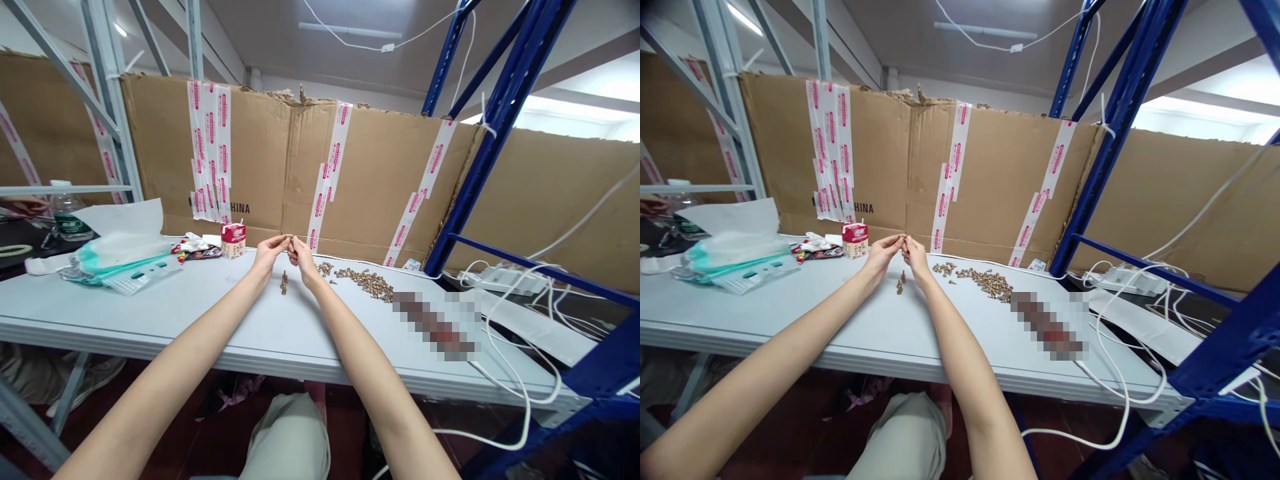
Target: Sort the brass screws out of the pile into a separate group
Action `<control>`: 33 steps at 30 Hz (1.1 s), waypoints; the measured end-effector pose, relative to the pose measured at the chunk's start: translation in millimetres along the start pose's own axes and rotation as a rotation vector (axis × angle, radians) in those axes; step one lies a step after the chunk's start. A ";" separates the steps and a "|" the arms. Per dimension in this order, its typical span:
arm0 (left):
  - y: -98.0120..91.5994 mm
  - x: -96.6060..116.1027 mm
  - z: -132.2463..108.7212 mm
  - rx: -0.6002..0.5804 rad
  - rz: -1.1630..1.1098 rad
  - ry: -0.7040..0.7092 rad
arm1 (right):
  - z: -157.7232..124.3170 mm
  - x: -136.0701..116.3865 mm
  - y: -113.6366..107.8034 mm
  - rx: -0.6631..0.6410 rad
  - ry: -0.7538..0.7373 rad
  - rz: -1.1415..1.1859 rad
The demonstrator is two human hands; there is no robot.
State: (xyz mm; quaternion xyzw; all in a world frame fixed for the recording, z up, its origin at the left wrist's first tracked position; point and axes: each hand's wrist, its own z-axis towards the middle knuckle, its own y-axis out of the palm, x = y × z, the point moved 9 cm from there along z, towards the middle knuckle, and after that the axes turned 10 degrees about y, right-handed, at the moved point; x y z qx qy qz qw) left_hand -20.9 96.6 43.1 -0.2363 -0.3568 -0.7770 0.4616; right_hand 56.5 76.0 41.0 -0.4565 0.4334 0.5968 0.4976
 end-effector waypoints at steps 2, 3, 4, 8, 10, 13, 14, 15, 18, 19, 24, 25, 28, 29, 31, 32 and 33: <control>1.8 -1.1 -1.0 -0.018 0.004 -0.020 | 0.7 -1.3 0.4 -0.044 -0.013 0.058; 1.7 -2.1 -1.5 -0.020 0.006 -0.031 | 0.9 -0.8 0.4 -0.059 -0.015 0.064; 0.3 -3.1 -1.9 -0.012 0.007 -0.040 | 1.0 0.0 -0.4 -0.059 -0.021 0.053; -11.8 -6.1 -2.3 0.078 0.020 -0.051 | 0.0 -1.2 -7.0 0.036 -0.113 -0.087; -15.3 -6.6 -2.2 0.101 0.026 -0.052 | -1.5 -3.5 -7.0 0.062 -0.171 -0.163; -13.7 -4.5 -1.5 0.084 0.034 -0.031 | -3.8 -7.2 -7.6 0.094 -0.231 -0.191; -12.6 -2.9 -1.2 0.075 0.047 -0.015 | -4.0 -7.7 -8.4 0.105 -0.234 -0.179; -11.4 -0.9 -0.9 0.064 0.066 0.005 | -3.8 -7.4 -9.1 0.112 -0.226 -0.160; -7.6 4.0 -0.3 0.027 0.141 0.053 | -0.4 -2.2 -8.4 0.061 -0.143 -0.058; -6.3 4.5 -0.3 0.014 0.158 0.055 | 0.8 0.3 -7.1 0.022 -0.106 -0.015; 1.5 3.1 -1.0 -0.055 0.128 0.016 | 2.1 5.9 -5.3 -0.112 -0.016 0.089; 1.6 3.5 -1.1 -0.057 0.135 0.016 | 2.0 6.5 -6.1 -0.114 -0.012 0.086; -2.5 5.6 -1.2 -0.032 0.210 0.032 | 2.0 9.2 -5.6 -0.121 0.004 0.067; -3.6 6.0 -1.2 -0.030 0.240 0.037 | 2.0 10.0 -5.1 -0.120 0.008 0.061; -5.3 6.2 -1.1 -0.028 0.288 0.042 | 2.1 10.3 -4.7 -0.105 0.001 0.040; -6.0 6.3 -1.0 -0.027 0.305 0.043 | 2.0 9.7 -4.7 -0.096 -0.010 0.025; -6.7 6.4 -0.8 -0.024 0.318 0.044 | 1.9 8.9 -4.8 -0.087 -0.022 0.010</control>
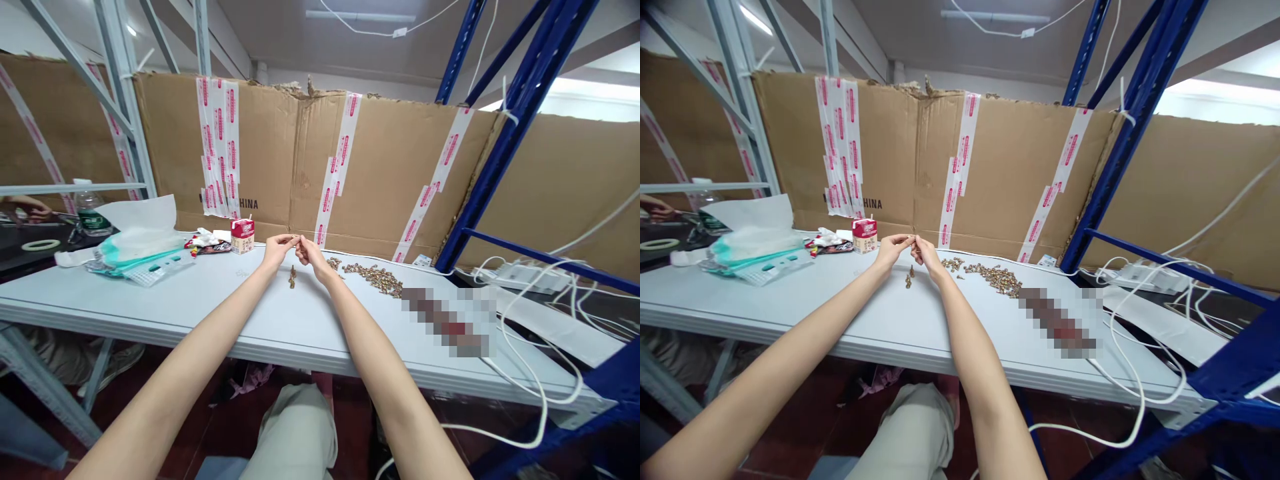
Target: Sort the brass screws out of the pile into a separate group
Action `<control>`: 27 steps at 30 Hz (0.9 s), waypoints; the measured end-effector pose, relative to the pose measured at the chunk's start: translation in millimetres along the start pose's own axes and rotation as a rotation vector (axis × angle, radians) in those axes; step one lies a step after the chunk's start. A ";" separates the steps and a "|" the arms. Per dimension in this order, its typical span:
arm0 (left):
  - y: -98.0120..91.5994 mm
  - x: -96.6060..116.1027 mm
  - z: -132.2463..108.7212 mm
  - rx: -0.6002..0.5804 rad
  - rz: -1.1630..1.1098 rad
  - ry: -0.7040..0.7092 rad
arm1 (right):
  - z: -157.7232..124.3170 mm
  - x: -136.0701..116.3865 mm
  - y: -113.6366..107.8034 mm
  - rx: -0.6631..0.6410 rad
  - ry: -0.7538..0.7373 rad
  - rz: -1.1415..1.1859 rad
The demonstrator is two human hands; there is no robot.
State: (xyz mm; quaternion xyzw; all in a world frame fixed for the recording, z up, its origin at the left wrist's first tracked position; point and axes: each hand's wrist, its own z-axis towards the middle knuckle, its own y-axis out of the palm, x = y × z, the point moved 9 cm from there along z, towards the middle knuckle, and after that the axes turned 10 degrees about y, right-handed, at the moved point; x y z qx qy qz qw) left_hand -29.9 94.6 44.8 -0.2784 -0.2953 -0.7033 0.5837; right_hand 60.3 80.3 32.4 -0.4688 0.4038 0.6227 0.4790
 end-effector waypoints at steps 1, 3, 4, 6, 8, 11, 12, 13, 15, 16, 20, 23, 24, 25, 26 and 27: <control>-0.8 0.2 0.3 0.006 0.011 0.003 | -0.1 -0.6 -0.1 0.004 -0.010 -0.012; -2.1 1.7 1.0 0.015 0.028 0.022 | 0.3 0.1 -0.1 -0.004 -0.010 -0.017; -1.7 2.6 1.5 0.009 0.031 0.036 | 0.7 1.4 -0.4 -0.011 -0.002 -0.008; 0.5 3.6 2.2 -0.021 0.026 0.060 | 1.9 5.2 -1.2 -0.032 0.025 0.024; 3.7 2.5 2.3 -0.062 0.016 0.065 | 3.4 9.4 -1.0 -0.063 0.058 0.068; 7.0 -1.8 1.5 -0.098 0.004 0.037 | 5.8 13.7 0.1 -0.096 0.102 0.096; 7.3 -2.8 1.4 -0.100 0.001 0.030 | 6.7 13.3 -0.8 -0.090 0.103 0.087; 7.0 -3.4 1.6 -0.096 -0.003 0.025 | 7.5 12.4 -3.1 -0.070 0.101 0.067; 3.6 -4.7 3.4 -0.071 -0.008 0.021 | 8.6 9.6 -14.0 0.026 0.099 -0.027; 0.1 -6.0 5.0 -0.050 -0.004 0.016 | 8.2 8.1 -23.1 0.105 0.104 -0.121; -27.3 -14.2 11.9 0.064 0.163 -0.034 | -5.8 -2.7 -68.8 0.505 0.182 -0.893; -47.1 -13.6 14.3 0.032 0.514 -0.089 | -19.8 -6.2 -91.6 0.664 0.276 -1.410; -50.7 -10.5 14.8 -0.023 0.663 -0.094 | -23.2 -4.9 -96.4 0.673 0.306 -1.502; -53.2 -6.6 15.0 -0.093 0.815 -0.094 | -26.0 -3.0 -100.3 0.673 0.336 -1.564; -55.5 -2.7 14.9 -0.171 0.959 -0.093 | -28.1 -1.5 -103.0 0.669 0.361 -1.604; -58.7 0.2 14.2 -0.248 1.083 -0.104 | -29.5 -0.9 -104.3 0.664 0.377 -1.628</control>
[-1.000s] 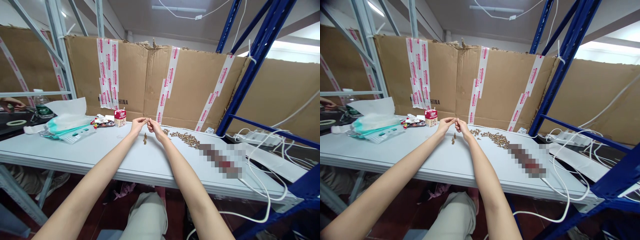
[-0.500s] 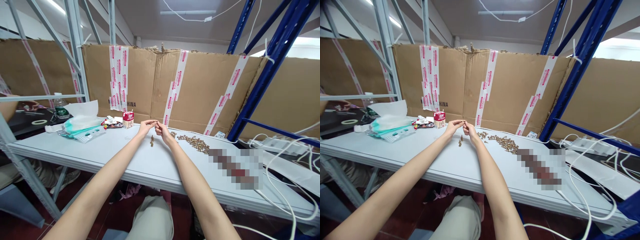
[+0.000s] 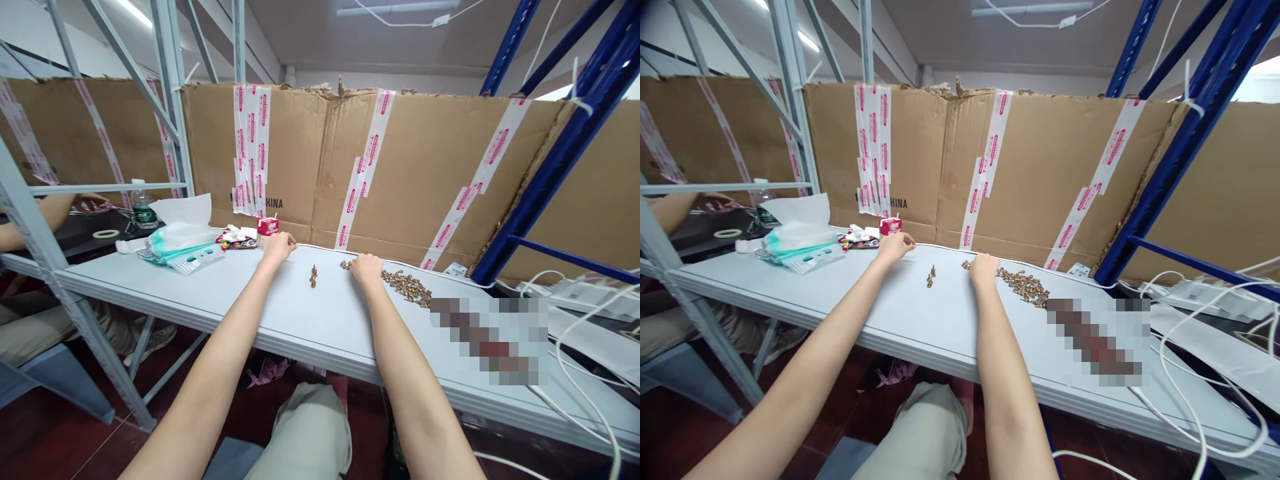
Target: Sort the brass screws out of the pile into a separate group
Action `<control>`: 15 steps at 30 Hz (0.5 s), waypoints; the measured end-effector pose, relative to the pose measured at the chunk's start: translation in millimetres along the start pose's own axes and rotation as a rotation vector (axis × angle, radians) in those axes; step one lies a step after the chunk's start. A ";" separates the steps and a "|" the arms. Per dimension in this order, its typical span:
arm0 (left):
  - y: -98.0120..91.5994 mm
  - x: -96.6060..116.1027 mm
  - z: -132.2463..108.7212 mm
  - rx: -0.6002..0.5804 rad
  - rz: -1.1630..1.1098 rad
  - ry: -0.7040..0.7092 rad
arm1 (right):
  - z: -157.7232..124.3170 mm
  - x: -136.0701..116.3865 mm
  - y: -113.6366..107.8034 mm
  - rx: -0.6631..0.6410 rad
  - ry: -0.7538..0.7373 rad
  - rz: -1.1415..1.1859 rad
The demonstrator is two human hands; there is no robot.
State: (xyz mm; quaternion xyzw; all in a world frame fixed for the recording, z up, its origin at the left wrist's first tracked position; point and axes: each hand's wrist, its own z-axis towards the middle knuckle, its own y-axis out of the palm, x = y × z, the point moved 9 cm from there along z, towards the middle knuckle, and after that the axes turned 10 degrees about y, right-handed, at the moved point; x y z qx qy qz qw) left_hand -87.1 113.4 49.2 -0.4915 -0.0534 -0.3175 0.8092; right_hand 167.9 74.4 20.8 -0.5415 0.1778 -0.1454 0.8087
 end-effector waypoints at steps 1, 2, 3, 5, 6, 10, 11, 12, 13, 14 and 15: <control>-2.9 -3.9 -2.4 -0.077 0.100 -0.007 | -0.4 0.1 0.2 -0.009 -0.002 -0.012; -4.7 -9.7 -5.2 -0.161 0.168 -0.027 | -1.1 -2.3 0.5 -0.026 -0.016 -0.005; -5.6 -16.7 -8.6 -0.250 0.210 -0.054 | -2.2 -7.5 1.1 -0.052 -0.049 0.023; -6.7 -31.9 -15.9 -0.410 0.288 -0.125 | -7.0 -26.2 3.9 -0.129 -0.173 0.138; -8.2 -38.4 -18.2 -0.454 0.331 -0.156 | -11.3 -38.6 4.7 -0.165 -0.264 0.216; -1.5 -50.8 -22.0 -0.549 0.386 -0.228 | -30.3 -77.2 6.1 -0.212 -0.564 0.473; 2.2 -51.0 -22.0 -0.552 0.377 -0.230 | -33.8 -82.6 8.7 -0.232 -0.605 0.516; 6.3 -50.4 -22.0 -0.551 0.363 -0.226 | -36.6 -86.5 12.0 -0.259 -0.631 0.550; 10.0 -49.6 -22.2 -0.546 0.346 -0.217 | -38.5 -89.1 15.6 -0.288 -0.645 0.575; 13.1 -48.9 -22.6 -0.538 0.329 -0.209 | -39.6 -90.6 18.8 -0.311 -0.649 0.591; 15.3 -48.5 -23.3 -0.527 0.313 -0.202 | -39.9 -91.2 21.2 -0.325 -0.643 0.598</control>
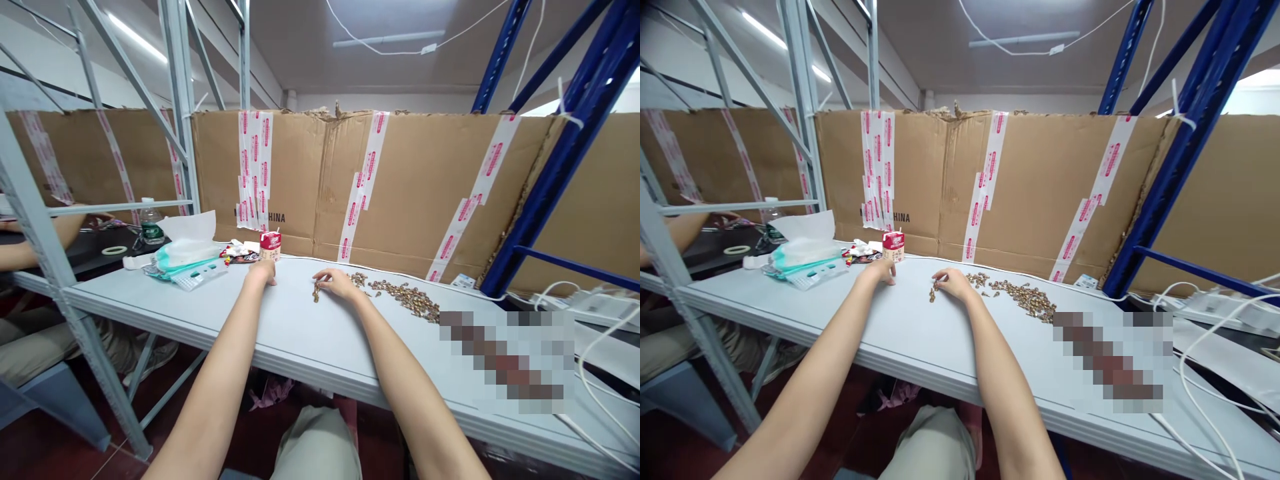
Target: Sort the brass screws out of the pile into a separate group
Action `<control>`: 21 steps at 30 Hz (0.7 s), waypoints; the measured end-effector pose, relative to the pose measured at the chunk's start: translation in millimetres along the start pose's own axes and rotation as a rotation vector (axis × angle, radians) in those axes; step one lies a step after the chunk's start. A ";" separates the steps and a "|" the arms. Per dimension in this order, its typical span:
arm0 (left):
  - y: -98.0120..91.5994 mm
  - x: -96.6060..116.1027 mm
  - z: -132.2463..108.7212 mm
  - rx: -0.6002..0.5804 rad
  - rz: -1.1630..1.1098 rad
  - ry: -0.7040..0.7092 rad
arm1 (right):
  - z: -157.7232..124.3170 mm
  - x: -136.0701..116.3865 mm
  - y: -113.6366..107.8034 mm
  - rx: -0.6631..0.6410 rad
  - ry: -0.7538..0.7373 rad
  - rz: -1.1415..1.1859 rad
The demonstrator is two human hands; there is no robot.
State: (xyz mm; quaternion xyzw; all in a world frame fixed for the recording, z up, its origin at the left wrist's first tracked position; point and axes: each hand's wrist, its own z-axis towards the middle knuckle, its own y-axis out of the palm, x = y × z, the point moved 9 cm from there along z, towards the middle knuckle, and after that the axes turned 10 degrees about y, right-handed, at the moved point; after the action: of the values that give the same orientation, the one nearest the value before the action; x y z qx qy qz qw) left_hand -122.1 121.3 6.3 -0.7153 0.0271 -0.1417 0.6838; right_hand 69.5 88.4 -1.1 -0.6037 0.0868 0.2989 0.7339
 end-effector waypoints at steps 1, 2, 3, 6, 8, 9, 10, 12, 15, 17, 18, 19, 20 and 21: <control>1.1 0.5 0.0 0.017 -0.013 0.007 | 0.4 1.4 1.0 0.001 0.013 0.002; 1.5 0.4 -0.3 0.037 -0.024 0.008 | 0.7 2.8 1.3 0.008 0.026 -0.001; 1.3 0.0 -0.7 0.059 -0.033 0.007 | 1.0 3.9 1.3 0.016 0.038 -0.006; -1.0 -0.3 -0.5 0.126 -0.059 0.005 | 2.2 6.8 2.6 0.016 0.061 -0.016; -2.6 0.2 1.3 0.163 -0.077 0.008 | 3.1 8.5 4.0 0.005 0.067 -0.012; -3.1 0.2 2.5 0.178 -0.087 0.010 | 3.3 9.4 4.3 0.002 0.068 -0.011; -3.5 0.1 3.8 0.191 -0.098 0.011 | 3.5 10.4 4.3 0.001 0.072 -0.013; -3.9 -0.9 6.4 0.212 -0.120 0.015 | 3.4 12.8 3.1 0.007 0.086 -0.031; -3.5 -1.7 9.7 0.235 -0.153 0.041 | 2.4 15.1 0.9 0.011 0.101 -0.063; -2.3 0.2 11.2 0.248 -0.173 0.075 | 2.0 15.8 -0.9 0.020 0.103 -0.074; -1.2 2.2 11.8 0.251 -0.180 0.094 | 1.9 16.0 -2.5 0.033 0.102 -0.072; 0.2 5.0 12.0 0.253 -0.184 0.113 | 2.0 15.8 -4.3 0.049 0.097 -0.060; 1.6 8.5 11.9 0.254 -0.183 0.131 | 2.4 15.7 -6.0 0.063 0.093 -0.031; 2.9 12.5 11.3 0.256 -0.179 0.147 | 2.9 15.9 -7.4 0.071 0.093 0.019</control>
State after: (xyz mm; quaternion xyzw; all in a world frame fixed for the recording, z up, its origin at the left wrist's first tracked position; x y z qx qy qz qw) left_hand -107.0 129.2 5.3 -0.6094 -0.0050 -0.2563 0.7503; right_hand 85.7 95.8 -2.0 -0.5897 0.1369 0.2743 0.7472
